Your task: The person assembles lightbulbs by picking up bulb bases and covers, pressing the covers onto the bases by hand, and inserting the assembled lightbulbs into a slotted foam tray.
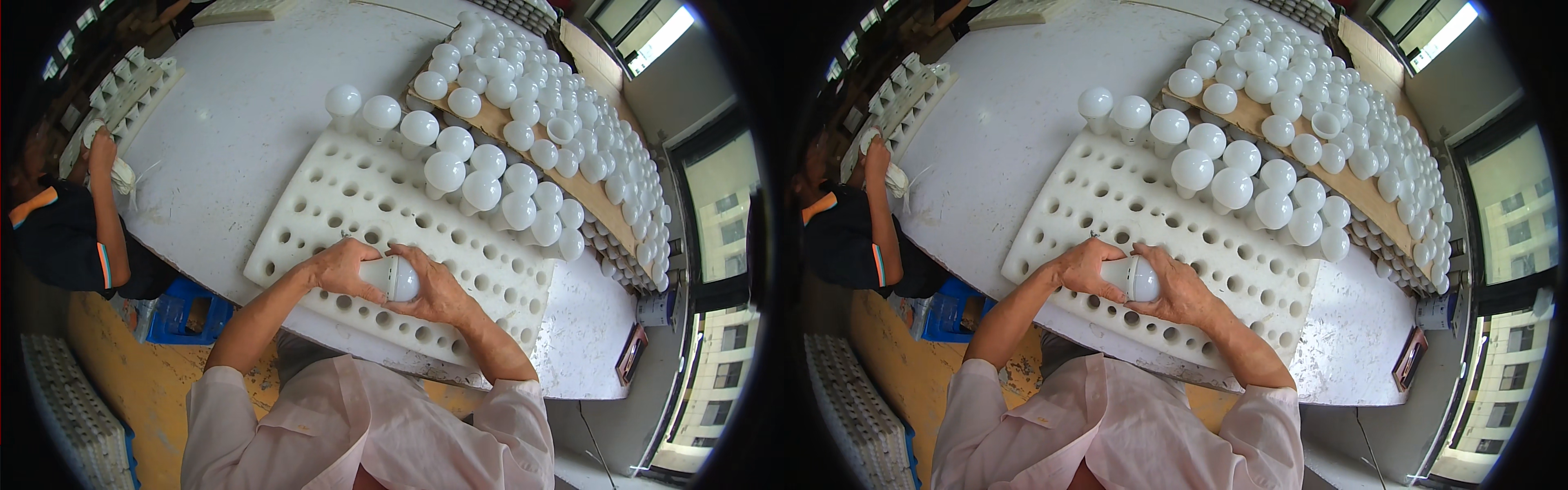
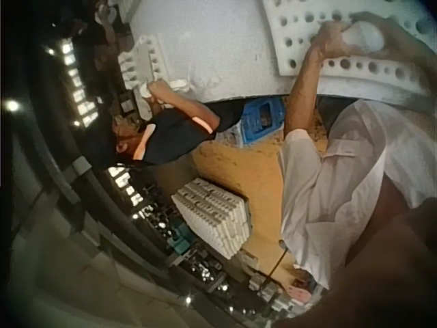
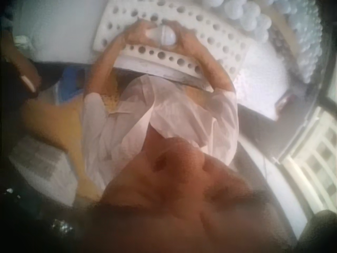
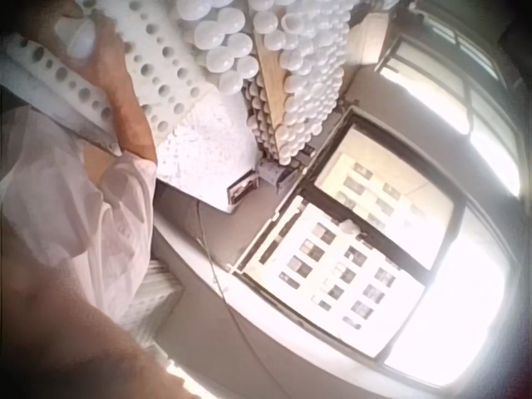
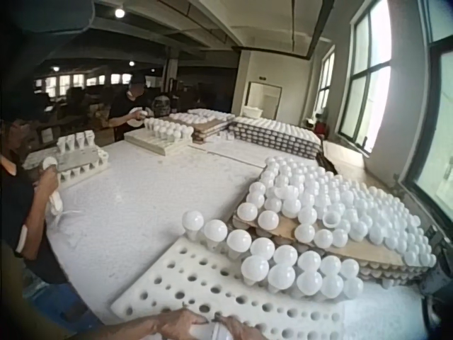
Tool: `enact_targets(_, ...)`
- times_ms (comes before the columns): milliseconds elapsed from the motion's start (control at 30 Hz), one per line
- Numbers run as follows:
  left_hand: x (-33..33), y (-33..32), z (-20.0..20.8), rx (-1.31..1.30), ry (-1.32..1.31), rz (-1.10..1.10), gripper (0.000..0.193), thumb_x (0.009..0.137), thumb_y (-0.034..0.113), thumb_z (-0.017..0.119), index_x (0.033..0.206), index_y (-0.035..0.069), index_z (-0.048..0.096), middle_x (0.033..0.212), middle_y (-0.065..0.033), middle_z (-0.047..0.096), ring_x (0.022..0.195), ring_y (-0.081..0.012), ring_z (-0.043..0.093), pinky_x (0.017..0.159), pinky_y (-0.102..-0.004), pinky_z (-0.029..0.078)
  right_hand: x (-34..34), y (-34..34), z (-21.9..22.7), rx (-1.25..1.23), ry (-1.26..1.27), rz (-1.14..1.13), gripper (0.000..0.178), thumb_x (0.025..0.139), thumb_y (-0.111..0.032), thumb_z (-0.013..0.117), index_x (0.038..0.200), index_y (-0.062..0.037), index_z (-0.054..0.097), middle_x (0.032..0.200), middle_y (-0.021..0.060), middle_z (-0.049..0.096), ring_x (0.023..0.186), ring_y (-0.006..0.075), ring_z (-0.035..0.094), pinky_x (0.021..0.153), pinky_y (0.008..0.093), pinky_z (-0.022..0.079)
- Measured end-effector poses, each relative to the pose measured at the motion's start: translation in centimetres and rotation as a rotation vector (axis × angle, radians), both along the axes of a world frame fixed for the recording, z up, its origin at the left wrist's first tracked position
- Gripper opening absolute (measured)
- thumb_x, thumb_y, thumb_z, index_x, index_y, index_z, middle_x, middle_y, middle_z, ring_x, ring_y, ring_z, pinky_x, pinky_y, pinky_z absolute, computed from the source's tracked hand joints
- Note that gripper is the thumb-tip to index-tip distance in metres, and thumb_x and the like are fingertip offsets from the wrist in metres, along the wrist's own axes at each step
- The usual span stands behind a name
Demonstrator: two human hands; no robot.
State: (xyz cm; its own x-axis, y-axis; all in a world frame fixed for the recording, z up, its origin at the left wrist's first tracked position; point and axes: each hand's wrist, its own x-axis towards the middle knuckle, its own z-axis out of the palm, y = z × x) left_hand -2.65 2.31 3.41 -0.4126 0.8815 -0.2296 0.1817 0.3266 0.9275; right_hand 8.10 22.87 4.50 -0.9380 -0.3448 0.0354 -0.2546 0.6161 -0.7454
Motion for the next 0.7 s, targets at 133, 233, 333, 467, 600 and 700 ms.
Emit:
enact_targets(133,0.3,0.5,0.0,-0.022,0.03,-0.02,0.053,0.063,0.035,0.088,0.093,-0.003,0.067,0.078,-0.0073,0.068,0.069,-0.0117,0.063,0.061,-0.027,0.051,0.0,-0.6,0.0,0.041,0.278,-0.104,0.08,0.065,-0.023,0.083,0.131,-0.0032,0.043,0.12,0.0189,0.053,0.102,0.0354,0.058,0.086,0.0421,0.05)
enact_targets(233,0.8,0.9,0.1,0.092,-0.135,0.041,0.058,0.066,0.042,0.084,0.092,-0.006,0.066,0.073,-0.0097,0.067,0.056,-0.0118,0.063,0.053,-0.0246,0.051,-0.4,-0.8,-0.1,-0.002,0.491,-0.06,0.072,0.062,-0.016,0.083,0.125,-0.0042,0.05,0.119,0.0167,0.054,0.102,0.0327,0.057,0.086,0.0407,0.05)
enact_targets(333,1.1,1.1,0.7,0.104,-0.219,0.034,0.059,0.067,0.044,0.084,0.093,-0.006,0.065,0.074,-0.0094,0.067,0.055,-0.0117,0.063,0.051,-0.0237,0.051,-0.6,-1.1,-0.5,-0.123,0.606,0.012,0.064,0.06,-0.011,0.083,0.118,-0.0048,0.056,0.114,0.0137,0.057,0.1,0.0302,0.057,0.084,0.0388,0.05)
enact_targets(467,1.6,1.3,1.2,-0.004,-0.153,-0.001,0.062,0.07,0.05,0.079,0.094,-0.006,0.066,0.068,-0.0111,0.065,0.056,-0.0145,0.064,0.05,-0.0266,0.051,-0.4,-1.3,-1.0,-0.21,0.551,0.042,0.058,0.059,-0.007,0.081,0.113,-0.0051,0.06,0.105,0.0102,0.059,0.095,0.0283,0.057,0.08,0.0374,0.05)
enact_targets(600,2.1,1.8,1.6,-0.118,-0.13,-0.02,0.071,0.071,0.062,0.072,0.096,-0.005,0.068,0.063,-0.0133,0.063,0.055,-0.0178,0.065,0.049,-0.0292,0.051,-0.1,-1.2,-1.1,-0.249,0.539,0.042,0.059,0.058,-0.006,0.081,0.113,-0.0052,0.06,0.103,0.01,0.058,0.092,0.0279,0.057,0.079,0.0375,0.05)
enact_targets(700,2.5,2.1,0.6,-0.014,-0.236,0.051,0.059,0.072,0.052,0.075,0.085,-0.005,0.067,0.063,-0.0107,0.063,0.051,-0.0163,0.062,0.041,-0.0257,0.048,-0.2,-1.1,-1.2,-0.257,0.521,0.038,0.06,0.057,-0.006,0.081,0.113,-0.0053,0.06,0.102,0.0099,0.058,0.092,0.0281,0.057,0.078,0.0373,0.05)
